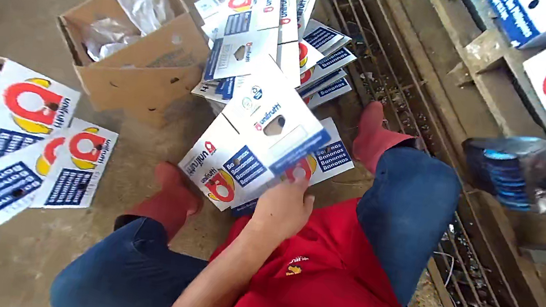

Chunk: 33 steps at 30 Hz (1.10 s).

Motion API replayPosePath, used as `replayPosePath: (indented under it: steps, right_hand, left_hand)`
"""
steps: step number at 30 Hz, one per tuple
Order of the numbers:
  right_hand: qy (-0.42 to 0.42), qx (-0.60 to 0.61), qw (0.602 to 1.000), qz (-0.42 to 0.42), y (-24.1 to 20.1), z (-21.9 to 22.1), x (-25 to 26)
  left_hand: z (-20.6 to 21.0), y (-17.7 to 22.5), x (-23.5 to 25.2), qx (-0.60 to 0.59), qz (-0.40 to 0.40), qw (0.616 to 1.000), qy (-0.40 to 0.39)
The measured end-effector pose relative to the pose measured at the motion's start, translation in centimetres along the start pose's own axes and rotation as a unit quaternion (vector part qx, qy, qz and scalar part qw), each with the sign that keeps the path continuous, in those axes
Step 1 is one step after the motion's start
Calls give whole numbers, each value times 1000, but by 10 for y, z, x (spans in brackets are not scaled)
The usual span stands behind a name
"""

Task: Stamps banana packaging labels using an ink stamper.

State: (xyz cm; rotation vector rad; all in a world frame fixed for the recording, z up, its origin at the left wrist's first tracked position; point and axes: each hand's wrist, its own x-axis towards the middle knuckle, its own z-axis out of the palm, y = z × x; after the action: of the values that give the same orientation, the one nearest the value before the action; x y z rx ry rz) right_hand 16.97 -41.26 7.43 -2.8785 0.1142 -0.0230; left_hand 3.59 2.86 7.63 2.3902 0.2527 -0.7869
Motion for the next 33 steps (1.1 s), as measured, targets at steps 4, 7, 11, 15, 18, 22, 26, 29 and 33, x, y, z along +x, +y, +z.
replayPosePath:
  steps: [4, 7, 11, 15, 18, 22, 26, 29, 33]
  right_hand:
    - [-161, -33, 971, 173, -5, 40, -42]
    - [-243, -24, 947, 208, 25, 84, -58]
    - [-287, -25, 929, 233, 38, 139, -69]
    - [-318, -85, 916, 230, 25, 175, -65]
    - [-352, -95, 909, 202, 15, 153, -42]
    - [-309, -62, 921, 231, 15, 136, -36]
    - [-278, -27, 917, 285, 32, 161, -60]
    - [-283, -43, 920, 267, 27, 141, -57]
    - [-338, -125, 895, 263, -13, 126, -46]
  left_hand:
    - [13, -45, -6, 38, 7, 999, -27]
    - [4, -111, -22, 83, -37, 996, 3]
    - [1, -179, -39, 125, -110, 986, -26]
    - [6, -175, -38, 82, -197, 975, -67]
    - [1, -179, -14, 72, -181, 977, -89]
    - [-13, -198, 30, 67, -113, 991, -11]
    - [-42, -175, 74, 56, -126, 987, 81]
    - [-55, -163, 99, 44, -147, 978, 139]
    - [-66, -170, 134, 8, -156, 979, 132]
